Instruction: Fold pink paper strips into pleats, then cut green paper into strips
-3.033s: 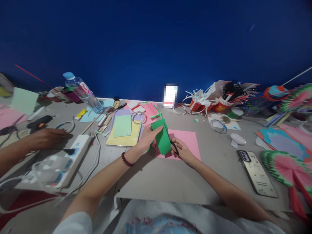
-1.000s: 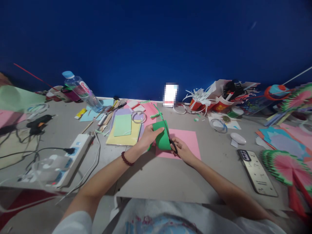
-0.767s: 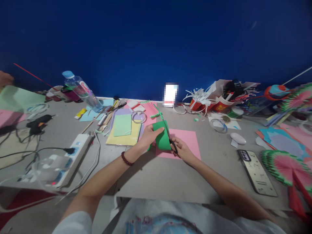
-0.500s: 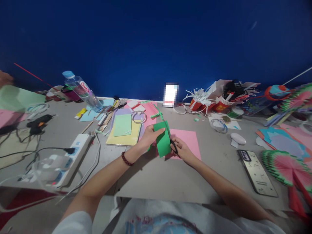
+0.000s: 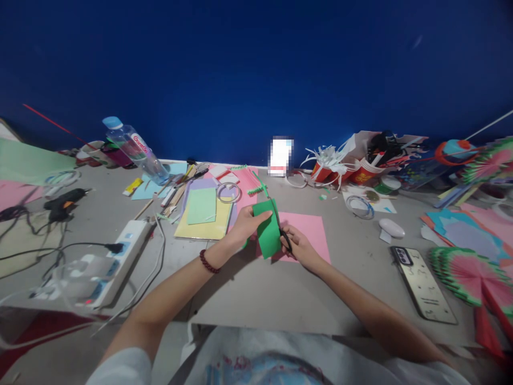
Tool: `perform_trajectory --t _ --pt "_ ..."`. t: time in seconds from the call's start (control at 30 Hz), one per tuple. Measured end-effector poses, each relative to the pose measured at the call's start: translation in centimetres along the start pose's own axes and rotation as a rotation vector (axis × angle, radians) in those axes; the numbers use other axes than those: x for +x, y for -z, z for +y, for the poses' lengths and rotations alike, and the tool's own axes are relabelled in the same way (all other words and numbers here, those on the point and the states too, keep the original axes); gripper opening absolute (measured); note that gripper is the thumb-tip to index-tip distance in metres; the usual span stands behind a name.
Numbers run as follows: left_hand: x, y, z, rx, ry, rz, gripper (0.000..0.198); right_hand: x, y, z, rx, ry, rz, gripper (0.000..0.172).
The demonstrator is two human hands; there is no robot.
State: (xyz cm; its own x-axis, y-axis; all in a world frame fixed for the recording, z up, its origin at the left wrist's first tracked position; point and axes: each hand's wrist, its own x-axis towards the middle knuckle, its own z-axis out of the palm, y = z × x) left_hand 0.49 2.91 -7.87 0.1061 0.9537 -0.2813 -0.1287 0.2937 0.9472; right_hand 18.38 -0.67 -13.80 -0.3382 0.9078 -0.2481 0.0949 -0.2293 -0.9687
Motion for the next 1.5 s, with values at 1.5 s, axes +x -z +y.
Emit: perform_trajectory --t 1.5 --pt "5.3 15.0 6.5 0.479 -0.433 0.512 0.016 2.7 9.8 -0.7 -0.936 0.282 0.608 0.018"
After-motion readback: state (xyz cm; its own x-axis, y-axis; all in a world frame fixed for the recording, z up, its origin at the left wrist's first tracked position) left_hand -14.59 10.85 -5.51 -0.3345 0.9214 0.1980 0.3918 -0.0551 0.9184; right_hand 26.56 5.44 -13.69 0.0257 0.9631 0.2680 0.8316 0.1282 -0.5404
